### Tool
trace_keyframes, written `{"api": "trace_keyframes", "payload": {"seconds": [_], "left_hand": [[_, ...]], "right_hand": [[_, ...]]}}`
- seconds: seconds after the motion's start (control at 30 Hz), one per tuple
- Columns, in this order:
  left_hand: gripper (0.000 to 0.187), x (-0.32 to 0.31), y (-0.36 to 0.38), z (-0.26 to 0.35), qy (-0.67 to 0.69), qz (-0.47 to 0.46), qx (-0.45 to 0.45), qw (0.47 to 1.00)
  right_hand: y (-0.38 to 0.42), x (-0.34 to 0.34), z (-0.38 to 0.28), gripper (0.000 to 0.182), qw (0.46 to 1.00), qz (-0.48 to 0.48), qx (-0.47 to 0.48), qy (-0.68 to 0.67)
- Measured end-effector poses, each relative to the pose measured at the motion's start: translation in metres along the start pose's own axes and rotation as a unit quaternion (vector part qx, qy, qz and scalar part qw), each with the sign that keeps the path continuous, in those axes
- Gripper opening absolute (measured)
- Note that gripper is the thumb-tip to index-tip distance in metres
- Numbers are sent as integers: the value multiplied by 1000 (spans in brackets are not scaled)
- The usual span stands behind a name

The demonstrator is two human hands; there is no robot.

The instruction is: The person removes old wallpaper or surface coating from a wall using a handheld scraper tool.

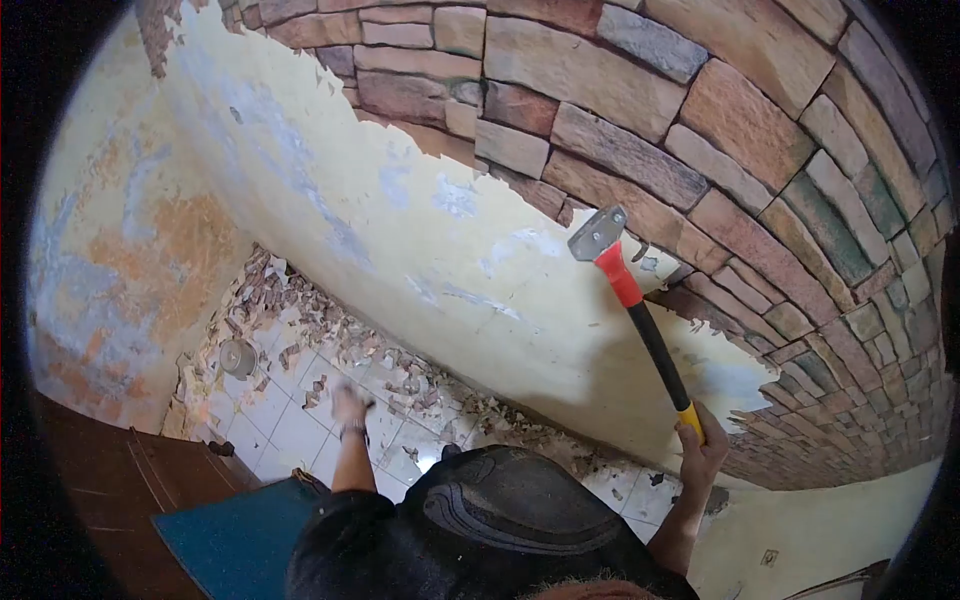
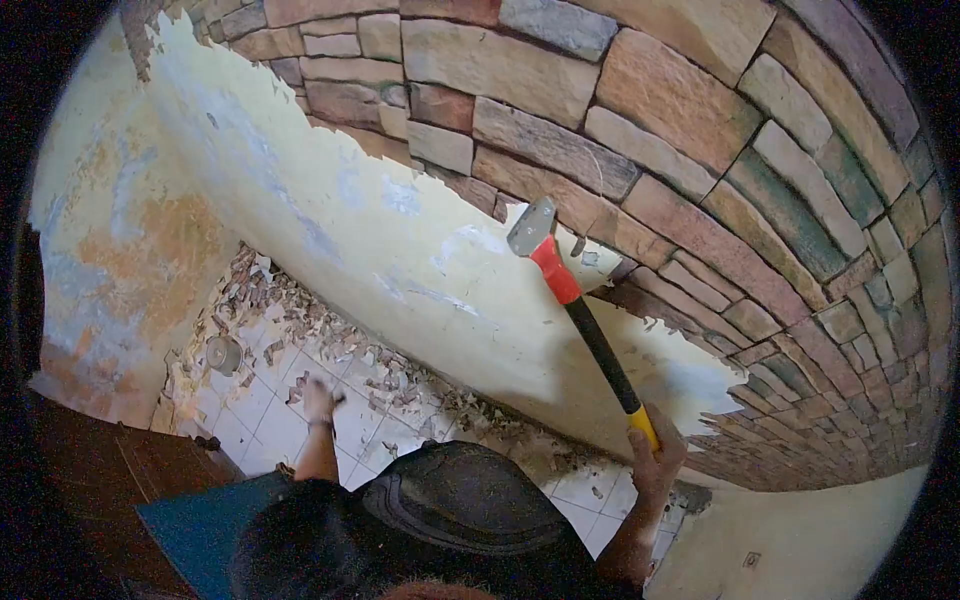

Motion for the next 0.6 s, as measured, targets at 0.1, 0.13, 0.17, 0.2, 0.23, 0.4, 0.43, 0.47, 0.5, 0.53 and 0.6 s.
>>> {"api": "trace_keyframes", "payload": {"seconds": [0.1, 0.13, 0.17, 0.2, 0.23, 0.4, 0.43, 0.47, 0.5, 0.53, 0.6], "left_hand": [[32, -66, 84, -129, -52, -75, 73, 993], [24, -72, 114, -151, -63, -124, 73, 988], [20, -81, 138, -177, -83, -156, 78, 981], [19, -141, 133, -250, -184, -213, 16, 960], [19, -133, 146, -256, -171, -255, 33, 951], [16, -66, 119, -190, -140, -106, 12, 984], [22, -67, 91, -176, -143, -107, 27, 984], [28, -93, 43, -183, -171, -168, 10, 971], [33, -54, 42, -108, -236, -186, -75, 951], [37, -37, 26, -70, -216, -164, -109, 956], [35, -63, -37, -53, -272, -68, -236, 930]], "right_hand": [[-5, -6, -13, 44, 999, 1, 41, 32], [-4, -8, -15, 43, 997, 9, 56, 51], [-4, -10, -16, 42, 995, 17, 72, 69], [-5, -10, -15, 42, 995, 17, 72, 72], [-4, -11, -14, 42, 993, 20, 81, 78], [-19, -29, -5, 40, 995, -3, 87, 46], [-25, -34, 1, 39, 997, -7, 57, 41], [-27, -36, 6, 38, 999, -11, 25, 36], [-28, -36, 5, 37, 998, -36, 21, 43], [-25, -31, 4, 37, 998, -35, 19, 39], [-19, -20, -8, 37, 997, -15, 60, 49]]}}
Point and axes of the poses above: each hand's wrist, its own y-axis away from the middle knuckle, its own x-axis out of the back of the hand, z = x × y, the point moved 5 cm from there along -y, towards the middle knuckle, and after that the axes turned 1 degree about -z, right-handed, at the moved point
